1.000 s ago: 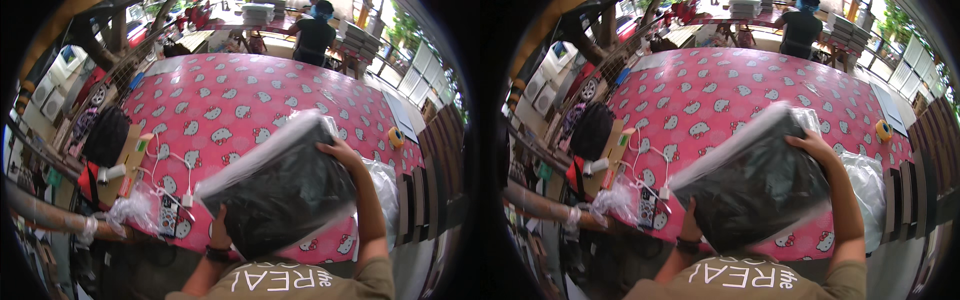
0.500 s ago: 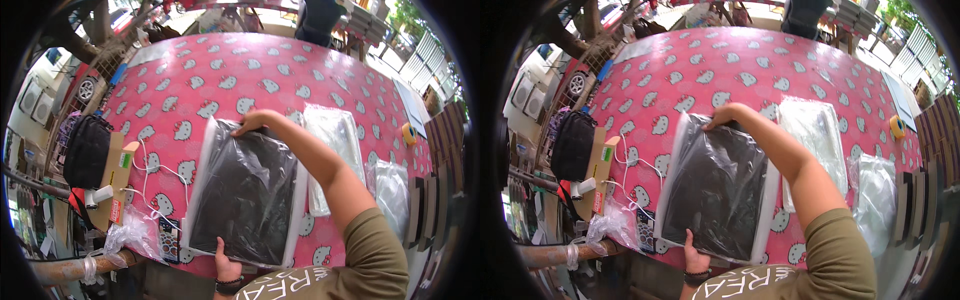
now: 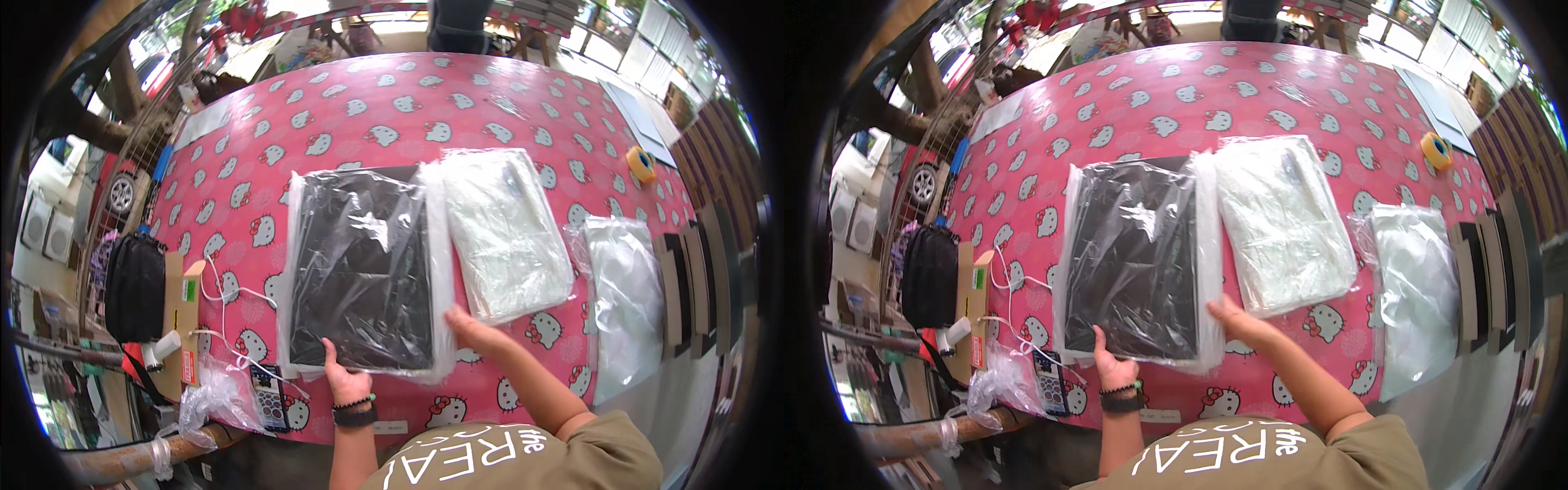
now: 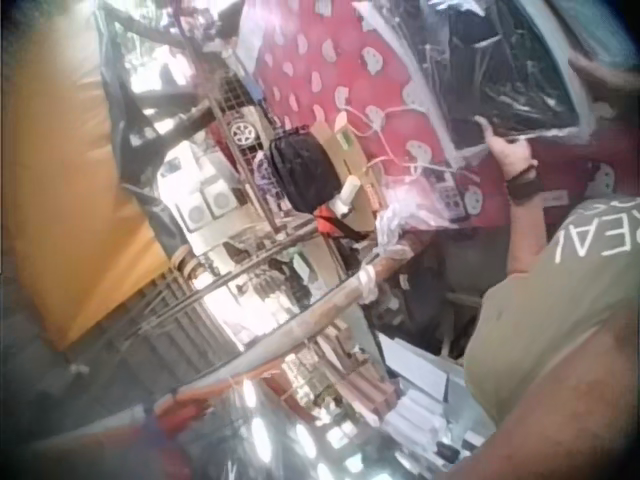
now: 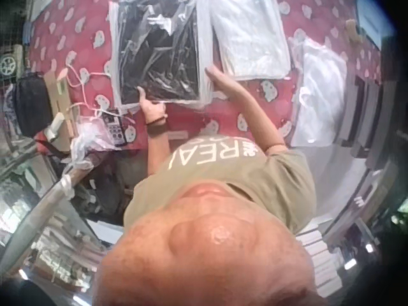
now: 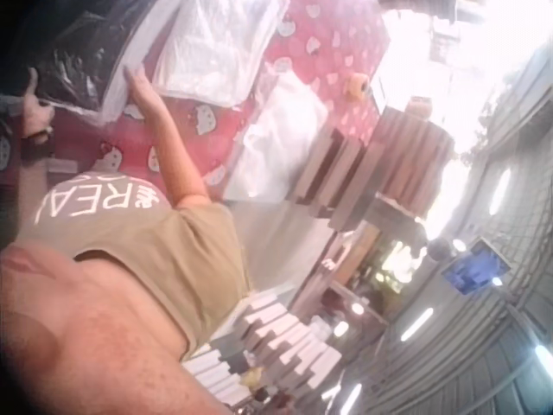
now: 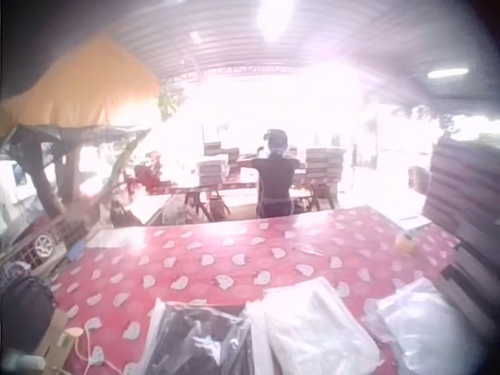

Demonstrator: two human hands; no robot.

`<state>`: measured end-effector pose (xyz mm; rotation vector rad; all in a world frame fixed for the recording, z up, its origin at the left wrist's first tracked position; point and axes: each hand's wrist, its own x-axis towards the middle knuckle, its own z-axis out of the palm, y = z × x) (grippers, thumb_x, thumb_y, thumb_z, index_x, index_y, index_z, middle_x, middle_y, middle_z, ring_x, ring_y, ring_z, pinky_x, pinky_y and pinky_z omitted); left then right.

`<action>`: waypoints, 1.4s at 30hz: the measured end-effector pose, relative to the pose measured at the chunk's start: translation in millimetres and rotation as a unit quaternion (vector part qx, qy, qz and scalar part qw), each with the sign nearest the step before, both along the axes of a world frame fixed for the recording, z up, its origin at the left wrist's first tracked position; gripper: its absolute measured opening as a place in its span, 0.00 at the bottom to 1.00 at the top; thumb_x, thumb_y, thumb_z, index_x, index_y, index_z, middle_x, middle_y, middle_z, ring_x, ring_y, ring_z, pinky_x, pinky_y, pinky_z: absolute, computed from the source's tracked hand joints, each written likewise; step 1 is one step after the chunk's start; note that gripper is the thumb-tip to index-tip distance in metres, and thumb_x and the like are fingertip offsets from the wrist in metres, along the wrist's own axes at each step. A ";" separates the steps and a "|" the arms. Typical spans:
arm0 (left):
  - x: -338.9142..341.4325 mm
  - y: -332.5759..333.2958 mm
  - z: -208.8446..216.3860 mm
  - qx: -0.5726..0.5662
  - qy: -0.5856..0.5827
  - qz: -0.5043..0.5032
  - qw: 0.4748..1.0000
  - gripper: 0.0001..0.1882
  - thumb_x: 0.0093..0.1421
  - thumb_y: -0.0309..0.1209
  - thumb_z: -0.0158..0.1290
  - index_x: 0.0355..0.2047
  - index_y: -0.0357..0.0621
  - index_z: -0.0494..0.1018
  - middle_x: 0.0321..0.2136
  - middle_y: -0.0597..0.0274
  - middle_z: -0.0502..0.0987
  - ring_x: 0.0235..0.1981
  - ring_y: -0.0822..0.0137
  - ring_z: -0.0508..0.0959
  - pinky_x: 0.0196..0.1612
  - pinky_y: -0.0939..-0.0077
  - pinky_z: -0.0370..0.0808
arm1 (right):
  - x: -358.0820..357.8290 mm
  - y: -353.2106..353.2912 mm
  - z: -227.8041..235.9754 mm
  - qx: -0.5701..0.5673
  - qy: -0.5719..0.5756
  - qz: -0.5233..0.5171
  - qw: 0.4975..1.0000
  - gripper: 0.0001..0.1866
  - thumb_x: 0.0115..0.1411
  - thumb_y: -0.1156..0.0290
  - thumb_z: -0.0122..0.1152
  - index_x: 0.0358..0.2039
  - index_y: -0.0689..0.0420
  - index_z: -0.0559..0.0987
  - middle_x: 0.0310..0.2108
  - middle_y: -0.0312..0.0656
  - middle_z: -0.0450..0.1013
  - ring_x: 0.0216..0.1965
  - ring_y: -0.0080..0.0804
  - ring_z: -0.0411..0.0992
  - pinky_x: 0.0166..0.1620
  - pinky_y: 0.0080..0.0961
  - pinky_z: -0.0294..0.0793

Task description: The person places black notebooks into individual plastic sleeves one at a time and stacks the packaged items on a table.

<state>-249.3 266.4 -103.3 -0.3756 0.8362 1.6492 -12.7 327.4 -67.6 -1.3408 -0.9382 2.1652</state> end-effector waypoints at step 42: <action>-8.9 10.3 95.1 0.171 0.564 -0.121 0.799 0.16 0.57 0.31 0.42 0.46 0.43 0.63 0.39 0.64 0.68 0.41 0.70 0.67 0.44 0.77 0.59 | 69.0 -134.3 -16.3 0.188 -0.020 -0.196 0.962 0.14 0.53 0.68 0.54 0.39 0.61 0.73 0.24 0.32 0.68 0.25 0.18 0.65 0.29 0.16 0.66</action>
